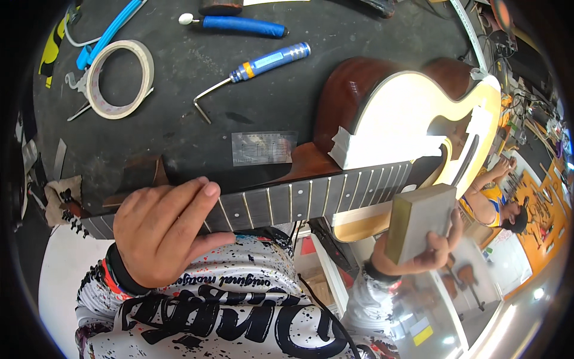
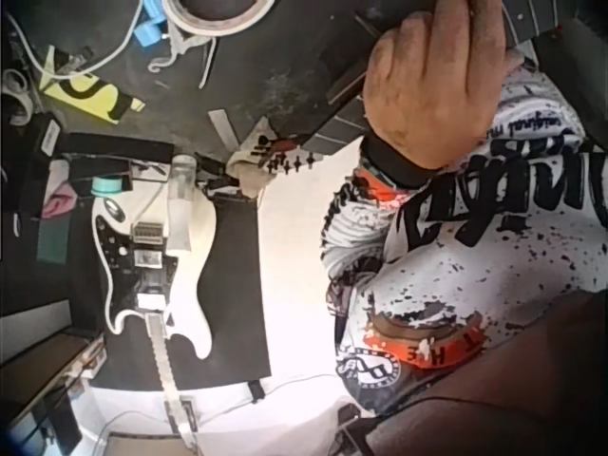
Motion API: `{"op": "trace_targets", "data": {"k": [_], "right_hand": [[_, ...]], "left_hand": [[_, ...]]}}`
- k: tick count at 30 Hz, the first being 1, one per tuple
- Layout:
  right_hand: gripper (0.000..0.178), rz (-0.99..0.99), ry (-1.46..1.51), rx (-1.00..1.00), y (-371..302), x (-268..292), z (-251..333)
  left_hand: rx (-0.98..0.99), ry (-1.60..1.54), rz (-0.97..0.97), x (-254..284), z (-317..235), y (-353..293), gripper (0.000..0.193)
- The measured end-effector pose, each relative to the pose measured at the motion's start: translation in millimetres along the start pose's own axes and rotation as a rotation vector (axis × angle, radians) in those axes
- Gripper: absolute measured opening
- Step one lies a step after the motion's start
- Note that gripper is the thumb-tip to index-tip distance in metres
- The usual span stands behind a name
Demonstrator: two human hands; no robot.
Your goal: The person sands the frets of an acoustic guitar neck using a sanding block, checks the frets with a metal gauge, and sands the fretboard again with the sanding block.
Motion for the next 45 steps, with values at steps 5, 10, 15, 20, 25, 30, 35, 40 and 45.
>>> {"op": "trace_targets", "data": {"k": [5,10,15,20,25,30,35,40,45], "right_hand": [[0.060,-0.015,0.286,-0.099,-12.6,-9.9,-1.9],[0.041,-0.012,0.227,-0.125,-20.9,-14.8,9.4],[0.044,-0.004,0.197,-0.150,-24.4,-15.1,12.4],[0.050,0.108,0.135,-0.159,-27.5,-18.2,15.2],[0.057,0.149,0.097,-0.187,-34.9,-14.2,1.1],[0.064,0.289,0.091,-0.128,-29.5,-22.7,24.8],[0.071,0.355,0.148,-0.105,-30.2,-25.9,27.7],[0.091,0.412,0.053,0.035,-16.4,-27.8,44.2],[0.091,0.520,-0.001,0.063,-4.8,-26.6,49.6]], "left_hand": [[0.014,-0.011,-0.017,0.1,1.8,-0.7,0.059],[-0.012,0.003,-0.053,-1.2,1.0,-1.9,0.059],[-0.015,0.005,-0.073,-2.5,1.6,0.1,0.059],[-0.005,-0.008,-0.072,-1.4,1.4,0.7,0.059],[0.010,-0.016,-0.069,-2.6,2.3,0.0,0.059],[0.013,-0.016,-0.060,-3.5,2.0,-0.4,0.059],[0.021,-0.033,-0.053,-4.0,2.8,0.5,0.059],[0.027,-0.034,-0.084,1.8,2.3,1.3,0.061],[0.022,-0.077,-0.039,6.1,4.5,2.1,0.066]]}}
Point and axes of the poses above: each hand's wrist, its own y-axis towards the middle knuckle, its own x-axis out of the back of the hand, z = x × y, the point moved 8 cm from there along y, towards the middle knuckle, and after that the axes turned 13 degrees about -x, right-handed, at the moved point
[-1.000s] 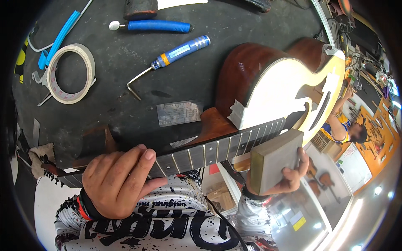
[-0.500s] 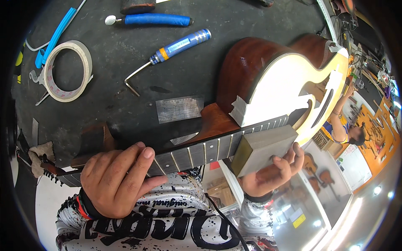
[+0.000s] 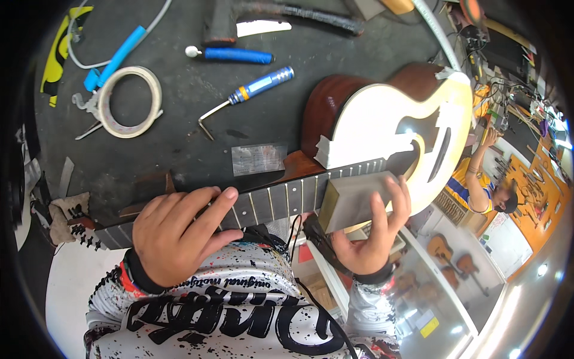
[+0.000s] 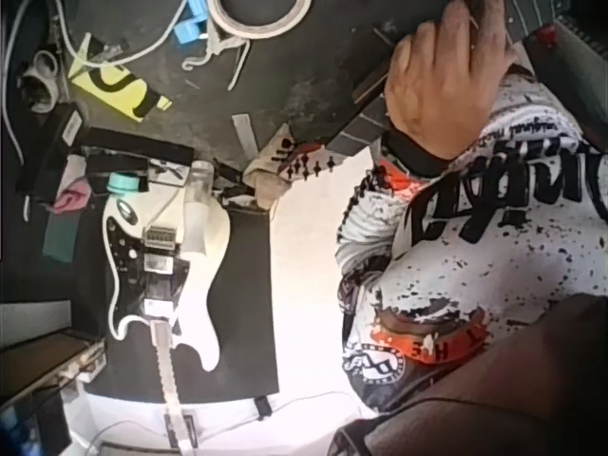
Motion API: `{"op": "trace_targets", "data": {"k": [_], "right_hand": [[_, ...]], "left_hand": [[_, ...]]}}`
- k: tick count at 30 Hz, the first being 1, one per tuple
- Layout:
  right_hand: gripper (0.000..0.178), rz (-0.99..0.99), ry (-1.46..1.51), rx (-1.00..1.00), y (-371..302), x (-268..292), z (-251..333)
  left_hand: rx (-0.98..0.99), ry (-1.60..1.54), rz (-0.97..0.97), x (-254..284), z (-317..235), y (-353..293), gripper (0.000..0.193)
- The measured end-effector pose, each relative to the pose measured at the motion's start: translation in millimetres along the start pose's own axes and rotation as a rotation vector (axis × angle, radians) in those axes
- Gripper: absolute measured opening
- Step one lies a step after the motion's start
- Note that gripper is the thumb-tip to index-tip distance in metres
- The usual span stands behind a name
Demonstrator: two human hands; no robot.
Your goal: The person sands the frets of an acoustic guitar neck using a sanding block, checks the frets with a metal gauge, and sands the fretboard again with the sanding block.
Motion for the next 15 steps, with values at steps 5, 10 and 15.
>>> {"op": "trace_targets", "data": {"k": [5,10,15], "right_hand": [[0.084,-0.105,0.071,0.034,19.7,41.4,-1.8],[0.083,-0.257,-0.072,0.154,143.0,91.7,11.5],[0.079,-0.093,-0.035,0.311,266.0,34.3,-18.1]], "left_hand": [[0.024,-0.001,-0.003,-1.3,0.2,-4.3,0.069],[0.065,0.066,0.012,7.1,-5.0,-2.0,0.064],[0.061,0.045,0.056,2.9,-11.2,10.2,0.066]]}}
Point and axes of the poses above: each hand's wrist, its own y-axis towards the middle knuckle, its own x-axis out of the back of the hand, z = x × y, the point moved 8 cm from there along y, towards the middle knuckle, and after that the axes turned 13 degrees about -x, right-handed, at the moved point
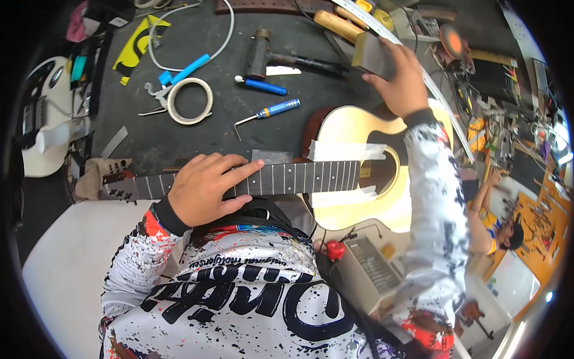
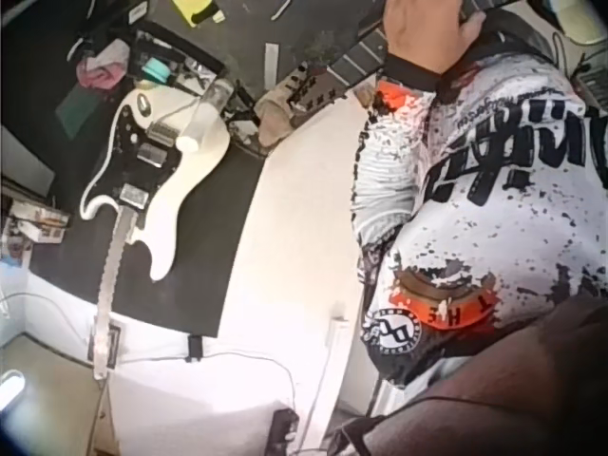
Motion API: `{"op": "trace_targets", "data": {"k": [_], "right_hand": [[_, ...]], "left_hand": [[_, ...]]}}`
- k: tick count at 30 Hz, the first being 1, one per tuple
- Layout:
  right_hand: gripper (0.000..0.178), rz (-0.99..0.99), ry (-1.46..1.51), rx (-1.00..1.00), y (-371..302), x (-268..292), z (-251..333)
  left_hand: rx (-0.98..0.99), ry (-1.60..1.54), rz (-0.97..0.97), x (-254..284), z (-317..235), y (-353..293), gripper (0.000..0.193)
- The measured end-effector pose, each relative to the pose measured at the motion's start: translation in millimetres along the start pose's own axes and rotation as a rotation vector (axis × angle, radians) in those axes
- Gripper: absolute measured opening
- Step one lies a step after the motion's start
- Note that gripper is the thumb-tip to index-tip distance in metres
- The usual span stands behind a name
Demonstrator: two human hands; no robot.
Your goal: The person sands the frets of an acoustic guitar neck using a sanding block, checks the frets with a metal gauge, and sands the fretboard again with the sanding block.
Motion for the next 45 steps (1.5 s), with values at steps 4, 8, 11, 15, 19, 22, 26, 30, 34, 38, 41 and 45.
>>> {"op": "trace_targets", "data": {"k": [4,8,11,15,19,22,26,30,34,38,41,45], "right_hand": [[0.080,0.045,-0.132,-0.003,15.7,-44.3,-5.1],[0.081,-0.094,-0.254,0.095,9.4,-41.5,13.8],[0.064,-0.151,-0.154,0.248,1.9,-31.3,51.4],[0.024,0.200,-0.068,0.772,-8.6,-75.8,114.9],[0.024,0.114,-0.098,0.826,8.8,-116.9,117.5],[0.026,0.094,-0.136,0.845,5.6,-131.3,123.6],[0.022,0.144,-0.111,0.686,10.4,-139.0,124.6],[0.019,0.218,-0.093,0.616,17.4,-140.5,126.8],[0.018,0.219,-0.095,0.605,14.7,-143.9,126.6],[0.017,0.237,-0.112,0.617,16.6,-143.3,133.3],[0.018,0.248,-0.120,0.591,19.9,-143.8,132.0],[0.018,0.254,-0.102,0.553,17.4,-145.5,116.6]], "left_hand": [[0.044,0.000,0.037,-3.8,-12.9,16.6,0.066],[0.127,0.043,-0.065,-15.0,-20.4,16.0,0.062],[0.163,0.073,-0.170,-15.2,-18.3,2.9,0.062],[0.183,0.170,-0.280,-11.0,-21.7,-4.0,0.065],[0.229,0.122,-0.354,-13.1,-14.6,-4.3,0.070],[0.246,0.140,-0.399,-11.3,-14.8,-10.2,0.067],[0.248,0.142,-0.412,-11.9,-15.4,-12.1,0.067],[0.261,0.133,-0.411,-13.6,-13.6,-12.0,0.067],[0.260,0.128,-0.399,-13.9,-13.5,-11.3,0.067],[0.274,0.114,-0.393,-14.6,-12.5,-13.4,0.067],[0.246,0.129,-0.388,-5.7,-15.8,-7.1,0.070],[0.283,0.050,-0.495,30.0,6.0,33.2,0.070]]}}
Point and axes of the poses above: each hand's wrist, its own y-axis towards the middle knuckle, its own x-axis out of the back of the hand, z = x × y, the point moved 8 cm from there along y, towards the middle knuckle, and after that the axes turned 13 degrees about -x, right-handed, at the moved point
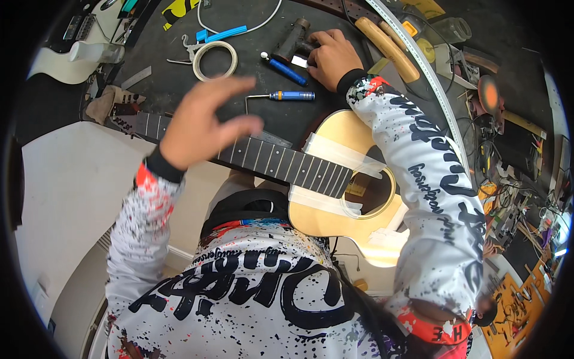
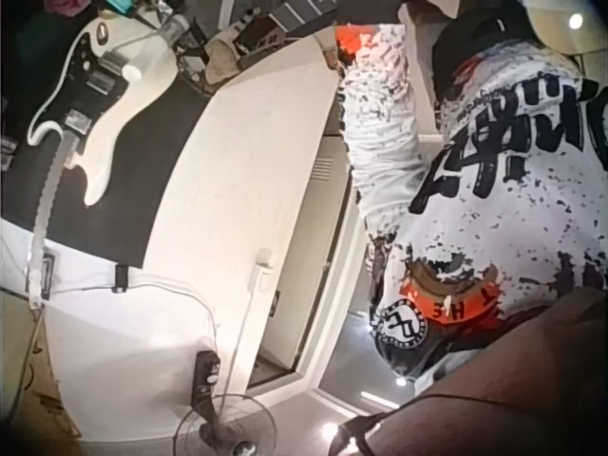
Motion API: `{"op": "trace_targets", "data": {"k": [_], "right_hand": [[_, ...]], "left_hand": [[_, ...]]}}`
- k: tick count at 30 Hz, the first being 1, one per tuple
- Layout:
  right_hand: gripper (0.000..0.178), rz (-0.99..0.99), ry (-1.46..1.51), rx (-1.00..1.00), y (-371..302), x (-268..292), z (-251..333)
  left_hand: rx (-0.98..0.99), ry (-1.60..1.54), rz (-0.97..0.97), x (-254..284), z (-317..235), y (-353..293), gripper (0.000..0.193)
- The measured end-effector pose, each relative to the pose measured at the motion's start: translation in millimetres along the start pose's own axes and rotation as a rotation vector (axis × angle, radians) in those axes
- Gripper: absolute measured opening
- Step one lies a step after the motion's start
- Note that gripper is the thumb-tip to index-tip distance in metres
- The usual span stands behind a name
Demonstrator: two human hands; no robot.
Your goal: The person sands the frets of an acoustic guitar neck using a sanding block, checks the frets with a metal gauge, and sands the fretboard again with the sanding block.
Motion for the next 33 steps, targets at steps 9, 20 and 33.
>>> {"op": "trace_targets", "data": {"k": [9,20,33], "right_hand": [[0.018,-0.006,0.035,-0.022,1.6,0.9,6.0],[0.020,-0.068,0.065,-0.011,4.1,5.3,8.8],[0.017,-0.131,-0.004,0.043,5.0,5.7,13.3]], "left_hand": [[0.521,0.369,0.320,-74.4,116.5,114.4,0.068],[0.412,0.254,0.126,-47.8,149.6,133.7,0.081],[0.210,0.214,0.059,-33.8,135.2,125.0,0.069]]}}
Point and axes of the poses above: each hand's wrist, its own y-axis towards the middle knuckle, its own x-axis out of the back of the hand, z = x × y, the point moved 8 cm from there along y, towards the middle knuckle, and after that the axes turned 13 degrees about -x, right-handed, at the moved point
